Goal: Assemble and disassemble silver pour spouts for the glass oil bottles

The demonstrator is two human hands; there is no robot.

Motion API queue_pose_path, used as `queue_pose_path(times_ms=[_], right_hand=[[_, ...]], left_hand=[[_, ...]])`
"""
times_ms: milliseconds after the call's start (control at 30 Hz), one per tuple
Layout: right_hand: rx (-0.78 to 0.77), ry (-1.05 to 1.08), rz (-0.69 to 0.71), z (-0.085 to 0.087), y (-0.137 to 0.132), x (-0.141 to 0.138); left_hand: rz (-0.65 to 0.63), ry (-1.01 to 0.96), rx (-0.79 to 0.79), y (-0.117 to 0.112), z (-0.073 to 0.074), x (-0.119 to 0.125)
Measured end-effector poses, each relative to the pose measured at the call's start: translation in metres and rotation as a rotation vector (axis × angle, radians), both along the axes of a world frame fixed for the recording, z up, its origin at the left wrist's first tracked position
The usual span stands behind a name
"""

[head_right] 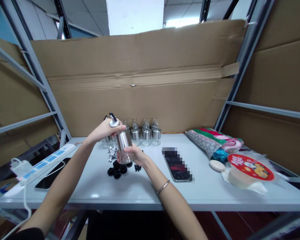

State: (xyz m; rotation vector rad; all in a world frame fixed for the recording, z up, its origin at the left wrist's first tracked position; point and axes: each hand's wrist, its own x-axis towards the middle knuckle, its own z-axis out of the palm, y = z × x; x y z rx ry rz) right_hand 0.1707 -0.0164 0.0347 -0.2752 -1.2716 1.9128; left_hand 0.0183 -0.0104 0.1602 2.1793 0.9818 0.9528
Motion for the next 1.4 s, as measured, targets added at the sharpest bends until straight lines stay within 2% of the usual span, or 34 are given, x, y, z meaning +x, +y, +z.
queue_pose_path(times_ms=[100, 167, 267, 467, 600, 733, 800, 1100, 1400], right_hand=[[-0.02, -0.007, -0.002, 0.0, -0.001, -0.003], [-0.055, -0.004, 0.002, 0.001, -0.001, -0.004], [-0.115, 0.039, -0.045, 0.006, 0.0, -0.004], [-0.249, 0.169, -0.44, 0.011, 0.013, 0.001], [-0.34, 0.153, -0.66, 0.008, 0.023, 0.01], [-0.333, 0.143, -0.715, 0.003, 0.029, 0.017], [-0.333, 0.138, -0.719, 0.001, 0.031, 0.018], [-0.315, 0.141, -0.728, 0.0, 0.029, 0.019], [-0.236, 0.129, -0.732, 0.0, 0.029, 0.019]], left_hand=[[-0.051, 0.131, -0.044, 0.004, 0.009, -0.001], [-0.01, 0.144, -0.057, 0.009, 0.011, 0.002], [0.092, 0.118, 0.011, 0.018, 0.008, 0.009], [0.333, 0.1, 0.19, 0.035, 0.011, 0.003], [0.473, 0.263, 0.309, 0.046, 0.01, -0.011], [0.643, 0.431, 0.36, 0.061, -0.003, -0.022], [0.688, 0.487, 0.387, 0.069, -0.012, -0.026], [0.732, 0.575, 0.336, 0.099, -0.055, -0.027], [0.704, 0.626, 0.29, 0.12, -0.073, -0.017]])
